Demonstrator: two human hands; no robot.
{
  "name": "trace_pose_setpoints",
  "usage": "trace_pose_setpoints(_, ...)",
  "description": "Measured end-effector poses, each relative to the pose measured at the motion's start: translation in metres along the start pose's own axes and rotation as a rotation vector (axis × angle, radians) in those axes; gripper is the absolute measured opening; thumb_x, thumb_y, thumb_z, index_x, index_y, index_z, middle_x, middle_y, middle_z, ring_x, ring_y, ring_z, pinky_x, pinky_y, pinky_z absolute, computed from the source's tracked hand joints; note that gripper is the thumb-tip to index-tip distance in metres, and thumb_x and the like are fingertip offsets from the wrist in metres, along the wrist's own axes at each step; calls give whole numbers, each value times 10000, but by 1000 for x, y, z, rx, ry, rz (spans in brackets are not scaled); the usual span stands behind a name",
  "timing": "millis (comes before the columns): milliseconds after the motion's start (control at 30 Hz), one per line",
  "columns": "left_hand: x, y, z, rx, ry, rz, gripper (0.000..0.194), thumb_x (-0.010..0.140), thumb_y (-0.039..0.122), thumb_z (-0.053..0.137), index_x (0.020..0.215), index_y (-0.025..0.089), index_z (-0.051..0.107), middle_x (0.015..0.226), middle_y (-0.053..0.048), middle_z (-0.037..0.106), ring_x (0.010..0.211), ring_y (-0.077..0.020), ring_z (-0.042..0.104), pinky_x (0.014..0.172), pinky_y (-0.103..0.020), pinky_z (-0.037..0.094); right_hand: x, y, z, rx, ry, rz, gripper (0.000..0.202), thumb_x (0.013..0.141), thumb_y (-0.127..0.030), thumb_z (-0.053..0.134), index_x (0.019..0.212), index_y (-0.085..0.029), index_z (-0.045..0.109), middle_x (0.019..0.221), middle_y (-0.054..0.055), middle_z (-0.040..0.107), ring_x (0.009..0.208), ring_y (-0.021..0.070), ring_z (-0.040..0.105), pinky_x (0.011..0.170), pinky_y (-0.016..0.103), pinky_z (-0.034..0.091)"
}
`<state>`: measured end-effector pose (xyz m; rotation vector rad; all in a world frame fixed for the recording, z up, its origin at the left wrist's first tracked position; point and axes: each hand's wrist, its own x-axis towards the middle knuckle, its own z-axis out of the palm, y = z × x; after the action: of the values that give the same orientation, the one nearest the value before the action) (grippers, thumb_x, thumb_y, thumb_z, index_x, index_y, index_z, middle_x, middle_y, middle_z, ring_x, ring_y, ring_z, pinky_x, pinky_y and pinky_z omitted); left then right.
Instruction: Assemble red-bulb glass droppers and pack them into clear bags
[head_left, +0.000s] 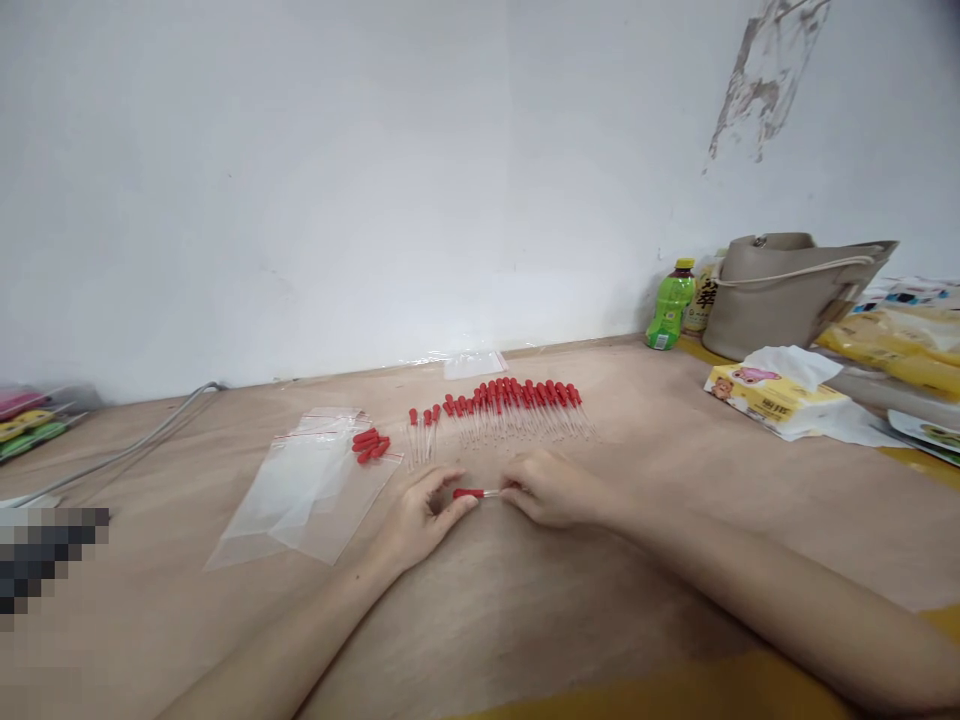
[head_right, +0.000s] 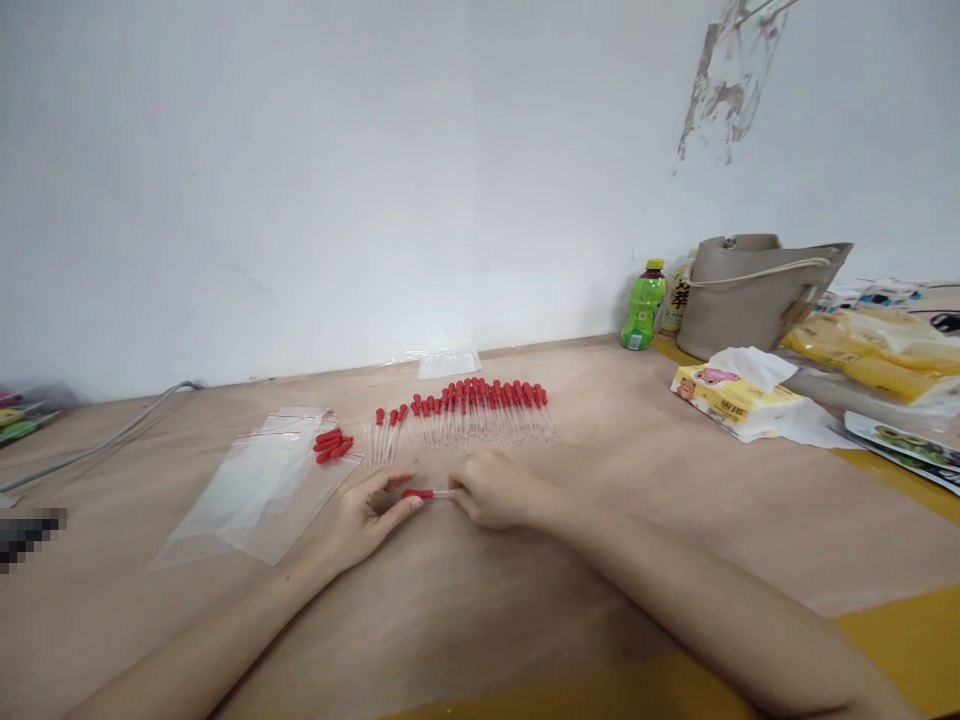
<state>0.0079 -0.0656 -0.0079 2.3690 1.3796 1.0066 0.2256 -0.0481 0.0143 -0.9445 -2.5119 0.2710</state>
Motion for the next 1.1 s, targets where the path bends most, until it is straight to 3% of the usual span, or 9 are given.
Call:
trace_pose_setpoints(100, 12, -13, -7, 213, 162, -21, 192, 812, 342, 469, 866, 182, 562, 866, -56, 580, 839, -193, 539, 750, -318, 435, 8, 13, -9, 113, -3, 245, 186, 766, -225, 489, 662, -174, 635, 630, 11, 641, 550, 113, 544, 509, 205, 363)
trace_pose_setpoints(167, 27, -21, -10, 395, 168, -62, 186, 805, 321, 458, 835, 164, 553, 840, -75, 559, 831, -215, 526, 738, -333, 425, 21, 24, -10, 158, 31, 429, 224, 757, -249, 488, 605, -167, 630, 568, 4, 626, 530, 110, 551, 502, 196, 370)
trace_pose_setpoints(233, 45, -26, -11, 607, 103, -137, 219, 796, 319, 451, 856, 141, 563, 847, -104, 560, 856, -248, 522, 745, -350, 408, 39, 33, -7, 145, 79, 569, 266, 751, -253, 482, 541, -161, 616, 515, 6, 606, 537, 111, 565, 537, 191, 390)
trace_pose_setpoints(300, 62, -28, -11, 783, 58, -238, 294, 814, 336, 400, 885, 115, 579, 858, -135, 573, 871, -274, 527, 762, -366, 390, 60, 38, 0, 107, 121, 633, 294, 754, -268, 471, 520, -158, 612, 537, 25, 613, 589, 125, 586, 569, 194, 400)
trace_pose_setpoints(400, 79, -28, -8, 856, 34, -322, 373, 817, 356, 365, 874, 82, 612, 857, -182, 593, 860, -309, 543, 753, -399, 378, 90, 40, 14, 50, 171, 694, 282, 762, -314, 460, 604, -170, 643, 678, 56, 649, 721, 167, 606, 616, 229, 410)
trace_pose_setpoints(600, 86, -29, -1, 874, -48, -316, 316, 769, 290, 425, 806, 78, 656, 849, -198, 616, 855, -320, 554, 756, -408, 363, 118, 40, 30, -66, 197, 793, 264, 745, -343, 480, 806, -153, 652, 852, 119, 646, 830, 233, 595, 658, 303, 422)
trace_pose_setpoints(733, 85, -27, 0, 876, -61, -301, 288, 753, 259, 446, 825, 76, 656, 884, -199, 611, 882, -323, 543, 752, -393, 366, 111, 38, 28, -110, 199, 790, 336, 764, -438, 455, 809, -159, 638, 845, 115, 643, 839, 235, 587, 676, 313, 409)
trace_pose_setpoints(900, 88, -20, 1, 847, -12, -294, 336, 792, 260, 384, 872, 59, 640, 908, -208, 600, 910, -322, 530, 771, -400, 361, 72, 32, 20, -206, 233, 655, 322, 810, -426, 395, 754, -195, 612, 768, 63, 642, 754, 196, 581, 637, 282, 373)
trace_pose_setpoints(1100, 112, -11, 25, 772, 14, -316, 354, 804, 279, 359, 834, 84, 653, 866, -174, 632, 852, -290, 574, 746, -370, 385, 23, 30, 22, -267, 185, 563, 290, 822, -371, 393, 702, -191, 588, 707, 39, 636, 649, 158, 553, 562, 244, 307)
